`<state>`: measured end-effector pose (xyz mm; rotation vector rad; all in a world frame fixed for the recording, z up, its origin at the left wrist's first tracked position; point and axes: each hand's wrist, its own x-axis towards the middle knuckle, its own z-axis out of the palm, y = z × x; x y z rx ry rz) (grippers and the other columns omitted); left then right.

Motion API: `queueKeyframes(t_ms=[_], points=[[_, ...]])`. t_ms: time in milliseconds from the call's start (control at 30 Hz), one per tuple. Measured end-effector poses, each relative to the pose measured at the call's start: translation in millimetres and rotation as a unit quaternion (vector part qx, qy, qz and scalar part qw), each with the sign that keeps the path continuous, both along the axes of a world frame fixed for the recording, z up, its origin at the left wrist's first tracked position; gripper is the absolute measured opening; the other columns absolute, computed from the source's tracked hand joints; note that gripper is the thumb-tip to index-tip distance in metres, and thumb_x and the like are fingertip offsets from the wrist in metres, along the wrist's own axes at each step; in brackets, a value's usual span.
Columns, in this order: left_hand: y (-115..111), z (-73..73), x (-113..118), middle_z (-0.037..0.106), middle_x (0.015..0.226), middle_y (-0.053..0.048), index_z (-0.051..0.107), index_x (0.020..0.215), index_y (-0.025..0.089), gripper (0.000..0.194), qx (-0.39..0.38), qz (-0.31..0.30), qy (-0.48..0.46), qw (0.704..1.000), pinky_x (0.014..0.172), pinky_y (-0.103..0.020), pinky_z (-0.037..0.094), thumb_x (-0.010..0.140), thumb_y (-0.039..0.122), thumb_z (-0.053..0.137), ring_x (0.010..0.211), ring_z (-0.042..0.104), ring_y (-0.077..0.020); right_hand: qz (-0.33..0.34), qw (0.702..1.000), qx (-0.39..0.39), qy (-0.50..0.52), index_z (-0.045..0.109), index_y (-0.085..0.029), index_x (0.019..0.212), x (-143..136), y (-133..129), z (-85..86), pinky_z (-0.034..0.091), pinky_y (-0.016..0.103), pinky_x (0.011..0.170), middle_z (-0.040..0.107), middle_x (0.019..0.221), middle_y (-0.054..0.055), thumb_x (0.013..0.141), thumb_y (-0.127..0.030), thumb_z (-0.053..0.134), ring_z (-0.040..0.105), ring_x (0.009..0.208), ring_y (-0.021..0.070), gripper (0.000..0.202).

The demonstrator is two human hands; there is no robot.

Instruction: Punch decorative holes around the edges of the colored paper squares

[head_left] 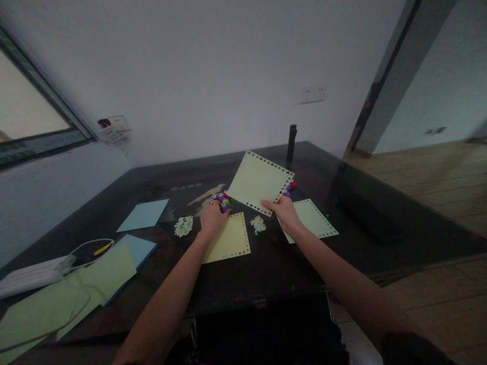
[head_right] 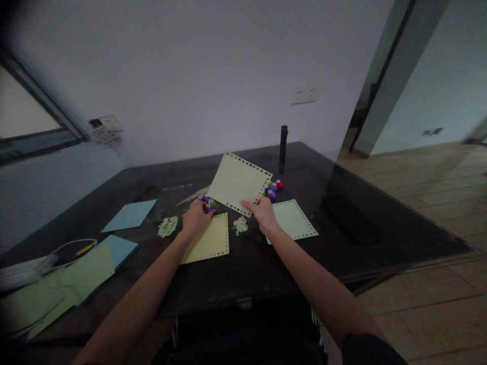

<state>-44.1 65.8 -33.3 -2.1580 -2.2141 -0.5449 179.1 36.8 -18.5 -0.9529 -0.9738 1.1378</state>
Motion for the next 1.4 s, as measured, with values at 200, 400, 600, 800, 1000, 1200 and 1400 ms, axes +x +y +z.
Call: queueKeyframes(t_ms=[200, 400, 600, 800, 1000, 1200, 1400], points=[[0.0, 0.6, -6.1, 0.061, 0.112, -0.012, 0.058, 0.105, 0.018, 0.034, 0.005, -0.018, 0.021, 1.0, 0.074, -0.034, 0.047, 0.082, 0.042, 0.049, 0.096, 0.06, -0.0268, 0.002, 1.0, 0.004, -0.011, 0.068, -0.014, 0.093, 1.4, -1.4, 0.5, 0.051, 0.042, 0.082, 0.07, 0.101, 0.011, 0.056, -0.027, 0.077, 0.067, 0.088, 0.0262, 0.04], [0.2, -0.6, -5.5, 0.061, 0.114, -0.011, 0.06, 0.106, 0.018, 0.034, 0.009, -0.018, 0.032, 0.999, 0.075, -0.033, 0.047, 0.082, 0.04, 0.049, 0.096, 0.06, -0.0265, 0.006, 1.0, -0.006, -0.008, 0.069, -0.013, 0.09, 2.5, -1.8, 0.7, 0.051, 0.042, 0.083, 0.071, 0.099, 0.011, 0.053, -0.029, 0.079, 0.066, 0.089, 0.0271, 0.041], [0.0, -1.0, -4.7, 0.06, 0.113, -0.011, 0.061, 0.104, 0.018, 0.035, 0.022, -0.025, 0.02, 0.999, 0.076, -0.034, 0.047, 0.081, 0.043, 0.051, 0.095, 0.06, -0.0272, -0.003, 1.0, -0.021, -0.001, 0.069, -0.013, 0.087, 2.9, -0.4, -0.1, 0.051, 0.042, 0.083, 0.071, 0.096, 0.011, 0.051, -0.029, 0.08, 0.067, 0.087, 0.0268, 0.04], [5.4, 6.5, -18.9, 0.064, 0.101, -0.009, 0.062, 0.097, 0.02, 0.029, 0.032, -0.019, -0.04, 0.999, 0.076, -0.031, 0.045, 0.086, 0.041, 0.045, 0.09, 0.06, -0.0223, -0.009, 1.0, -0.019, 0.005, 0.069, -0.014, 0.09, 3.5, -0.5, 0.2, 0.051, 0.04, 0.084, 0.07, 0.101, 0.011, 0.053, -0.027, 0.079, 0.066, 0.089, 0.0256, 0.04], [16.9, -2.6, -35.4, 0.057, 0.113, -0.013, 0.055, 0.112, 0.016, 0.034, 0.09, 0.032, -0.034, 0.995, 0.086, -0.032, 0.042, 0.084, 0.034, 0.05, 0.105, 0.054, -0.0234, -0.013, 1.0, -0.017, 0.009, 0.068, -0.014, 0.091, 3.0, -1.2, 0.6, 0.051, 0.04, 0.085, 0.07, 0.101, 0.01, 0.055, -0.026, 0.078, 0.066, 0.09, 0.0248, 0.039], [23.1, -11.7, -40.7, 0.059, 0.112, -0.013, 0.061, 0.102, 0.017, 0.027, 0.049, 0.038, -0.021, 0.998, 0.088, -0.035, 0.043, 0.083, 0.033, 0.051, 0.106, 0.054, -0.0259, 0.005, 0.999, -0.03, 0.025, 0.064, -0.015, 0.091, 0.8, -4.2, 7.4, 0.053, 0.031, 0.053, 0.071, 0.097, 0.009, 0.06, -0.032, 0.074, 0.067, 0.064, 0.0208, 0.037], [18.6, 4.5, -37.2, 0.066, 0.099, -0.009, 0.057, 0.11, 0.016, 0.03, 0.112, 0.003, -0.18, 0.977, 0.081, -0.033, 0.046, 0.081, 0.023, 0.053, 0.089, 0.061, -0.0212, 0.012, 0.999, -0.042, 0.024, 0.062, -0.018, 0.096, 0.7, -4.9, 9.4, 0.047, 0.027, 0.043, 0.071, 0.095, 0.009, 0.064, -0.032, 0.071, 0.067, 0.059, 0.0202, 0.036]])
